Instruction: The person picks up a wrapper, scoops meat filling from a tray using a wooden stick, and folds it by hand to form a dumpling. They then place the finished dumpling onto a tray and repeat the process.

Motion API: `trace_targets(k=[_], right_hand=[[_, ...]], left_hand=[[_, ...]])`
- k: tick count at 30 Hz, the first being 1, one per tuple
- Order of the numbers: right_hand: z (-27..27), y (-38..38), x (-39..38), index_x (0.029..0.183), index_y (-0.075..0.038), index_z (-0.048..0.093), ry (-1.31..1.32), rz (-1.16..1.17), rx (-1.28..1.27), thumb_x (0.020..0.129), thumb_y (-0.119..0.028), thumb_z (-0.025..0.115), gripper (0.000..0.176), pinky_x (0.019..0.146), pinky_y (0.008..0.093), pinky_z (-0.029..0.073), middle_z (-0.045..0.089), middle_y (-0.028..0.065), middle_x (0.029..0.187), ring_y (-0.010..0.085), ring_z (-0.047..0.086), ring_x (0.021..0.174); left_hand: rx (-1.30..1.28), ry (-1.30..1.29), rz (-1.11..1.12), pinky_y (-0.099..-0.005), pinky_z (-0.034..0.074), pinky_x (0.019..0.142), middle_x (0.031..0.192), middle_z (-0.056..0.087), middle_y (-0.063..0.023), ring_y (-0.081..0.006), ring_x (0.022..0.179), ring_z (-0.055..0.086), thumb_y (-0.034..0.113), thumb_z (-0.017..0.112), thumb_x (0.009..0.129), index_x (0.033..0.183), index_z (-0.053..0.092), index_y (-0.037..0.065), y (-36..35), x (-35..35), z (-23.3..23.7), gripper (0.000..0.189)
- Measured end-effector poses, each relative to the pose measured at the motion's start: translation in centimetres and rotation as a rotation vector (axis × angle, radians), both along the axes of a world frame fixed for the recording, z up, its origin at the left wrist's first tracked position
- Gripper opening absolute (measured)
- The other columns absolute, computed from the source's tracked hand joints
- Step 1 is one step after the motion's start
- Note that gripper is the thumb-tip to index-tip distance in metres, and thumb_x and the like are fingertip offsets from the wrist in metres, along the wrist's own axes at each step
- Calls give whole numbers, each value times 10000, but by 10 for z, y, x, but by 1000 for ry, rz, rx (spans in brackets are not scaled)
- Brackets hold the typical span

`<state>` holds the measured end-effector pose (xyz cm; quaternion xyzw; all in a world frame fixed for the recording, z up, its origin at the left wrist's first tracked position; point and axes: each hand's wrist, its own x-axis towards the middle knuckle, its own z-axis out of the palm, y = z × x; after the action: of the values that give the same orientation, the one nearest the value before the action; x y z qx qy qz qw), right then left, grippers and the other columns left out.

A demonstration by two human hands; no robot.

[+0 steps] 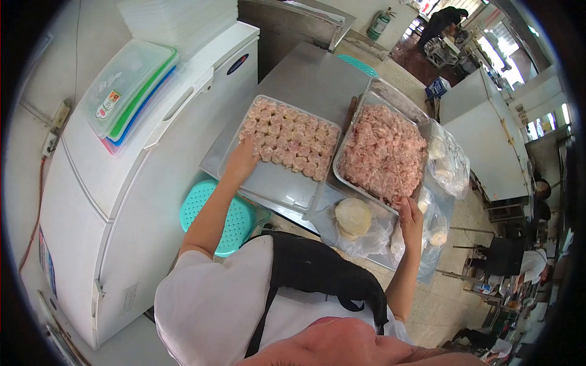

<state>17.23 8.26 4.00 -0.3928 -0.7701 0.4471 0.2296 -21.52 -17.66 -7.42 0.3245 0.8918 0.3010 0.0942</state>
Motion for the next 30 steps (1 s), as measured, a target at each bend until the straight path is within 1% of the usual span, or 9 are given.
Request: trace_targets(k=[1, 4, 5, 7, 12, 14, 18, 22, 30], right_hand=[[3, 5, 1, 1030, -26, 668, -1, -13, 1, 997, -303, 527, 312, 490, 197, 300, 438, -69, 624, 32, 399, 549], [20, 28, 7, 987, -20, 670, -346, 98, 399, 975, -349, 510, 365, 677, 419, 476, 644, 220, 825, 356, 636, 763], [30, 39, 11, 987, -20, 670, -347, 69, 395, 975, -349, 510, 365, 677, 419, 476, 644, 220, 825, 356, 636, 763], [54, 63, 22, 860, -20, 674, -783, 188, 685, 935, -347, 549, 358, 691, 466, 489, 656, 206, 828, 410, 623, 797], [65, 117, 30, 749, -60, 678, -865, 195, 962, 894, -330, 576, 323, 622, 449, 507, 662, 149, 748, 342, 654, 718], [41, 135, 28, 734, -74, 678, -801, 201, 1135, 880, -285, 579, 275, 578, 418, 516, 663, 127, 721, 300, 666, 667], [-31, 136, 20, 722, -60, 652, -755, 247, 1189, 863, -221, 575, 227, 558, 404, 527, 658, 124, 711, 287, 667, 626], [-26, 111, 48, 732, -60, 624, -648, 328, 988, 907, -244, 545, 266, 539, 406, 526, 647, 127, 711, 287, 663, 628], [6, 145, 52, 765, -77, 617, -435, 348, 1116, 911, -306, 580, 274, 556, 393, 527, 630, 81, 702, 290, 652, 627]], left_hand=[[-3, -13, -20, -460, 461, 955, 1290, 517, -249, -399, 1146, 542, 115, 688, 769, 1365, 378, 33, 5, -4, -5, 677], [16, 37, -113, -448, 426, 1008, 1343, 479, -259, -395, 1217, 495, 112, 697, 766, 1385, 365, 14, 5, -11, -17, 709], [37, 97, -156, -442, 407, 1033, 1369, 459, -261, -393, 1250, 469, 115, 702, 764, 1396, 358, 11, 5, -13, -20, 727], [-55, 79, -174, -440, 396, 1045, 1380, 452, -259, -389, 1268, 457, 127, 712, 763, 1395, 369, 22, 1, 0, 9, 727], [-56, 198, -210, -431, 378, 1068, 1404, 446, -234, -374, 1304, 431, 156, 724, 776, 1366, 445, 59, 28, 70, 69, 660], [160, 141, -456, -429, 382, 1066, 1395, 470, -199, -365, 1298, 440, 161, 707, 798, 1321, 505, 74, 55, 111, 88, 568], [277, -1, -652, -430, 429, 981, 1243, 553, -163, -354, 1163, 521, 152, 674, 822, 1254, 547, 70, 101, 184, 76, 457], [153, -216, -705, -423, 449, 910, 1064, 568, -149, -335, 1025, 553, 165, 671, 823, 1181, 586, 75, 123, 220, 67, 379], [74, -33, -636, -405, 439, 883, 1036, 562, -128, -329, 1014, 552, 186, 736, 766, 1053, 643, 68, 133, 242, 46, 325]])
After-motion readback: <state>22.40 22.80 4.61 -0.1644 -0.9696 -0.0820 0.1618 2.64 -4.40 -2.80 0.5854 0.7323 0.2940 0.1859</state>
